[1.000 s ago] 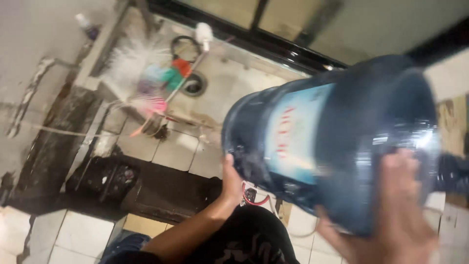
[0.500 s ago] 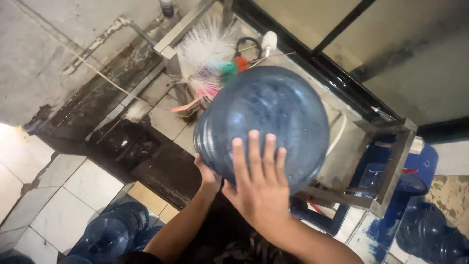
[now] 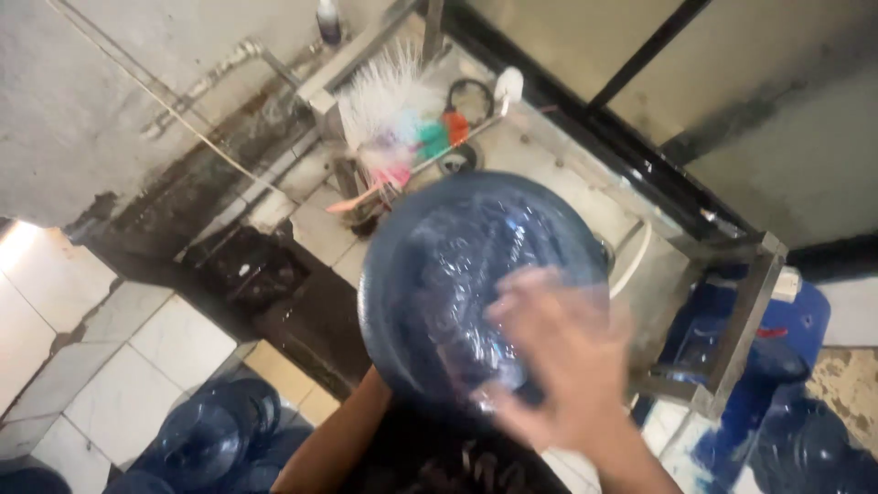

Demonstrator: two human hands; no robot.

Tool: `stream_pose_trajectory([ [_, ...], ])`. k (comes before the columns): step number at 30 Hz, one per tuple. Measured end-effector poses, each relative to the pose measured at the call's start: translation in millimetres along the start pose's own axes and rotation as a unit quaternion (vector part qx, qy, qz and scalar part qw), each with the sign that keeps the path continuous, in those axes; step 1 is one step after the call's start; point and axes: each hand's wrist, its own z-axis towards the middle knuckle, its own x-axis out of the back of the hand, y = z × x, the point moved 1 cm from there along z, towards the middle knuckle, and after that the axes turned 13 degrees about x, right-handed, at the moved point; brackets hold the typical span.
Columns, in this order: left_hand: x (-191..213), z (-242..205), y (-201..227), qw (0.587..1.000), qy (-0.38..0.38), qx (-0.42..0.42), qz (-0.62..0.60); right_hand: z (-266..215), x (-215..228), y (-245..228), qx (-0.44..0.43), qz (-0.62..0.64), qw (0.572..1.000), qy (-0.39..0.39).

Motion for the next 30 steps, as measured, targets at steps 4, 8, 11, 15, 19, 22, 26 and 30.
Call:
stream_pose_trajectory([
  [4,16,23,8,0.999,0.029,-0.039,0.014,-19,-8,55,-0.178,0.004,0.982,0.061],
  [8,10,15,7,0.997,0.034,-0.062,0.031,-41,-27,65,-0.189,0.029,0.977,0.094],
  [11,-8,1,-9,0.998,0.015,-0.039,0.052,-55,-30,39,-0.189,0.015,0.977,0.095],
  [15,-45,9,-20,0.996,-0.027,0.012,0.080,-47,-38,32,-0.170,-0.015,0.982,0.081],
  [19,-60,13,-30,0.993,-0.029,0.033,0.107,-68,-16,44,-0.178,-0.005,0.980,0.092],
  [22,-63,24,-37,0.991,-0.020,0.038,0.126,-85,-11,65,-0.197,-0.004,0.974,0.112],
  [26,-63,32,-40,0.988,0.017,0.021,0.154,-110,11,100,-0.234,0.052,0.959,0.148],
  [30,-69,48,-43,0.979,0.047,-0.017,0.199,-151,56,131,-0.237,0.102,0.943,0.212],
])
